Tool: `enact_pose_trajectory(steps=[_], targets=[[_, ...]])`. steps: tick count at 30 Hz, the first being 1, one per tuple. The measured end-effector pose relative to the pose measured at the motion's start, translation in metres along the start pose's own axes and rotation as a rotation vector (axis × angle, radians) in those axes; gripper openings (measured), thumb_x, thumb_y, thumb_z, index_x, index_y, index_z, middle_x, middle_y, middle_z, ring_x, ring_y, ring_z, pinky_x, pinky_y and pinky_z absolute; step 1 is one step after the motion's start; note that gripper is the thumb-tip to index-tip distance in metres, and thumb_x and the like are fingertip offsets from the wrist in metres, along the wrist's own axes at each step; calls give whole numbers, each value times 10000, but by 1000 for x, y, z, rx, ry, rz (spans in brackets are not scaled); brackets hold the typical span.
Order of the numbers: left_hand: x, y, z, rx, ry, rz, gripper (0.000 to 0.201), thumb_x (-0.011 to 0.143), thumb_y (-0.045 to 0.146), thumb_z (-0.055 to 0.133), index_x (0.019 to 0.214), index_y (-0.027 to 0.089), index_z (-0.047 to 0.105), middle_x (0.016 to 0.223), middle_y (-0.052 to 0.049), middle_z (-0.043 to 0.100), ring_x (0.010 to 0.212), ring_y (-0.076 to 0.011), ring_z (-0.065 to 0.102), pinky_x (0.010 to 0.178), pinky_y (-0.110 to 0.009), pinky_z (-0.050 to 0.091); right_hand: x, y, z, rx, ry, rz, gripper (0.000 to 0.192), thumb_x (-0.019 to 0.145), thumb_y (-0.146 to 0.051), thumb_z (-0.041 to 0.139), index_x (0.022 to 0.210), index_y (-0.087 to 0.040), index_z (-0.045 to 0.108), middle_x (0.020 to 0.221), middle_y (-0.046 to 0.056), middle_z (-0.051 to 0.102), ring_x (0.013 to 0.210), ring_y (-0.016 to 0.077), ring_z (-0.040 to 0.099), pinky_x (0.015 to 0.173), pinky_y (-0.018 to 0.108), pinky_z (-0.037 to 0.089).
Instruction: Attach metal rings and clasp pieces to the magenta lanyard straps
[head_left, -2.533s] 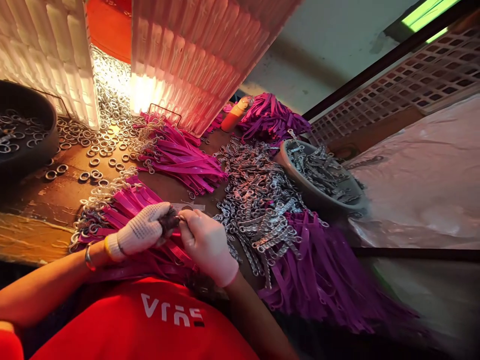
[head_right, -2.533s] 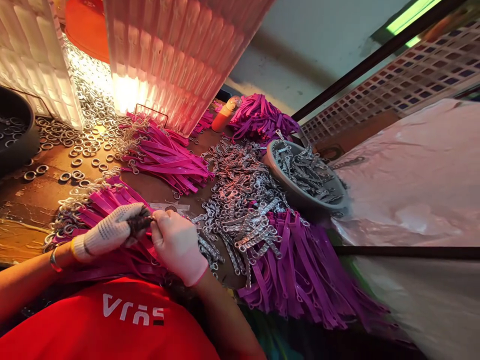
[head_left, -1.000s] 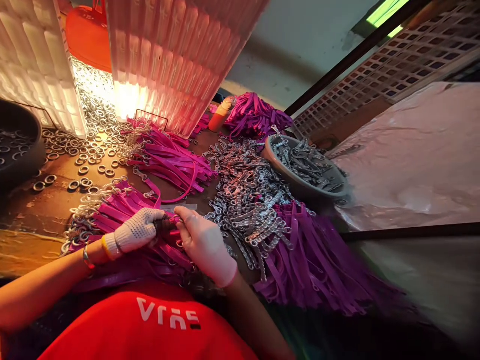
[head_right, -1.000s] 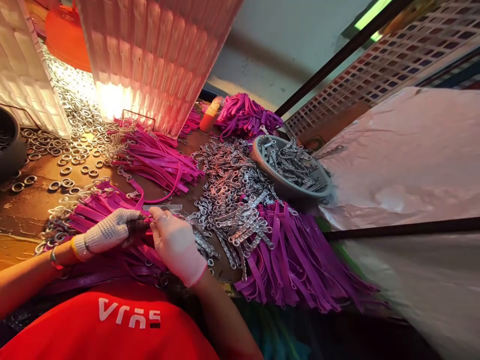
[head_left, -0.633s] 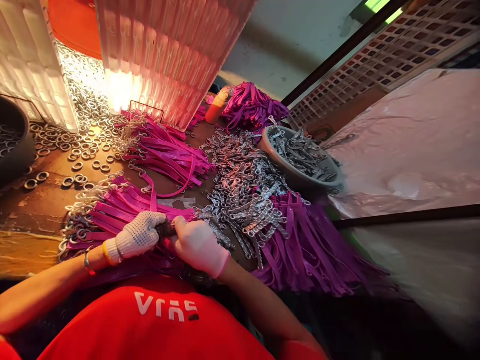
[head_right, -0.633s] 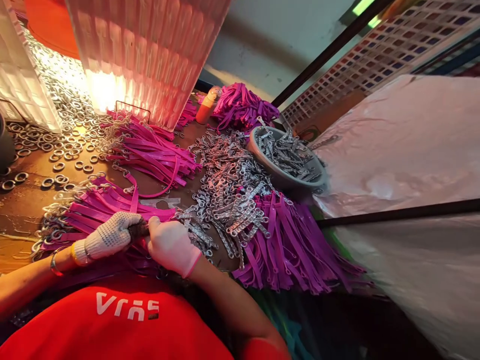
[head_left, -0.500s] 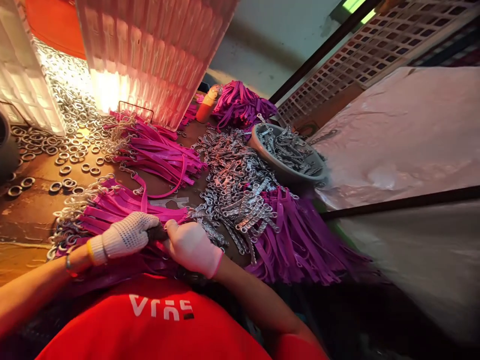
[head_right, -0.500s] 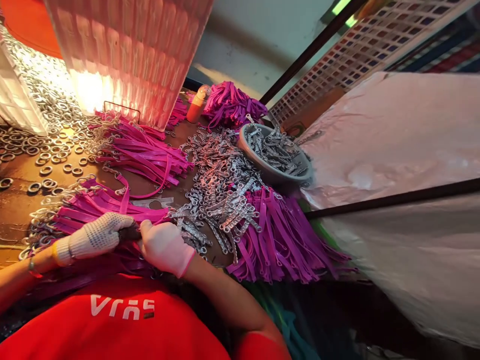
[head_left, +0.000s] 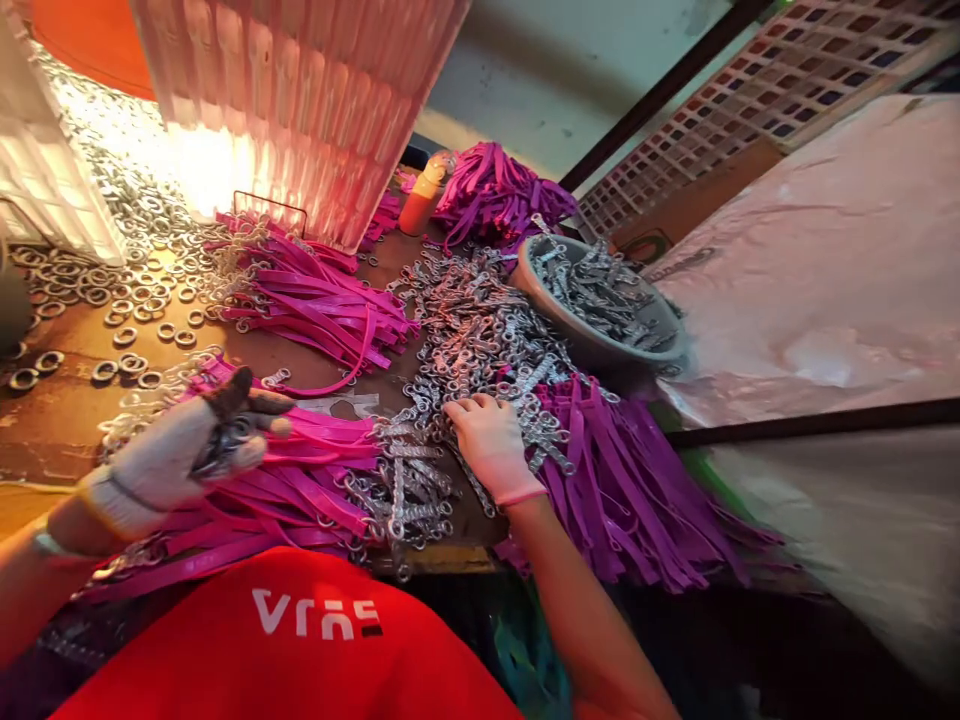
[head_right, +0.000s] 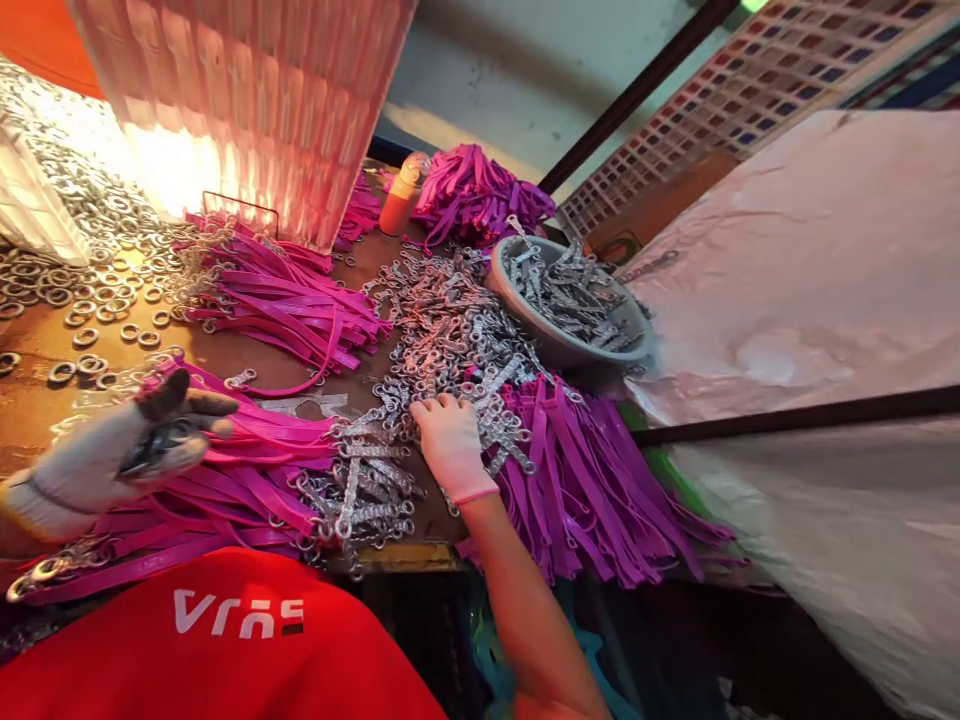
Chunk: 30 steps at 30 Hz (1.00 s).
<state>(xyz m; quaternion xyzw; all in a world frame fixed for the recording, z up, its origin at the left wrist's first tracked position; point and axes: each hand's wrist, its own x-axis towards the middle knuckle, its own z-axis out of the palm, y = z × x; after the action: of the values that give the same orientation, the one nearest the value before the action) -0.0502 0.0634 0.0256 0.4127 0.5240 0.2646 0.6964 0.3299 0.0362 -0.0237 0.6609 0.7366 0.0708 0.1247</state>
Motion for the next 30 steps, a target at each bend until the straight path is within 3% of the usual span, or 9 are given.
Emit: enact_pose_trajectory(steps=[3,6,9,13,16,19,22,25,30], targets=[[11,-3,23,-331,-198,-189,585,820,637,613,1050,108,707,954,-174,727,570,-134,593,385,-187,346,3,9,14,-93,-23,-69,292,911,-77,495,1090,-173,704,1007,143,712,1005,314,567,862,434,329],[15,-8,28,-498,-345,-246,520,781,462,718,1138,87,680,980,-181,726,616,-143,633,349,-156,241,1,10,17,-43,18,-67,239,913,-113,498,987,-178,716,975,148,708,990,314,579,898,459,356],[11,-15,28,-401,-337,-202,483,741,229,750,1193,96,642,919,-126,729,587,-104,609,382,-147,275,2,-1,13,215,211,-26,226,952,-204,484,1038,-181,692,1037,146,711,1038,304,602,995,486,389],[2,-23,30,-234,-235,-75,312,832,286,687,1091,136,600,807,-55,721,455,-63,491,393,-168,281,10,-40,-8,718,375,-79,287,1007,-332,438,1184,-206,625,1095,117,706,997,245,654,938,406,501],[-1,-28,28,-165,-174,43,261,869,382,663,947,161,547,812,-55,729,450,-60,470,398,-171,251,16,-68,-27,902,350,-157,292,976,-329,516,1236,-232,607,1108,78,675,990,213,654,903,366,528],[0,-35,20,-143,-154,61,304,847,431,685,867,154,559,731,-29,678,454,-61,442,408,-177,250,17,-73,-32,899,330,-185,316,925,-273,565,1229,-220,635,1031,68,643,954,208,643,886,369,532],[4,-43,13,-158,-138,51,309,826,431,715,846,146,596,661,11,586,479,-61,416,436,-180,264,14,-57,-21,850,344,-100,322,917,-279,556,1206,-188,665,1013,90,662,956,222,648,903,384,529],[6,-46,16,-172,-155,45,333,814,451,731,796,158,574,625,34,520,485,-63,379,445,-186,249,6,-34,-5,775,300,24,365,919,-324,553,1235,-180,665,1119,125,703,1046,252,651,969,416,508],[7,-38,32,25,-235,65,448,851,567,657,703,157,556,531,29,498,452,-70,362,439,-195,231,-17,-9,10,660,30,201,365,892,-304,583,1227,-212,696,1206,106,729,1120,266,664,1021,427,485]])
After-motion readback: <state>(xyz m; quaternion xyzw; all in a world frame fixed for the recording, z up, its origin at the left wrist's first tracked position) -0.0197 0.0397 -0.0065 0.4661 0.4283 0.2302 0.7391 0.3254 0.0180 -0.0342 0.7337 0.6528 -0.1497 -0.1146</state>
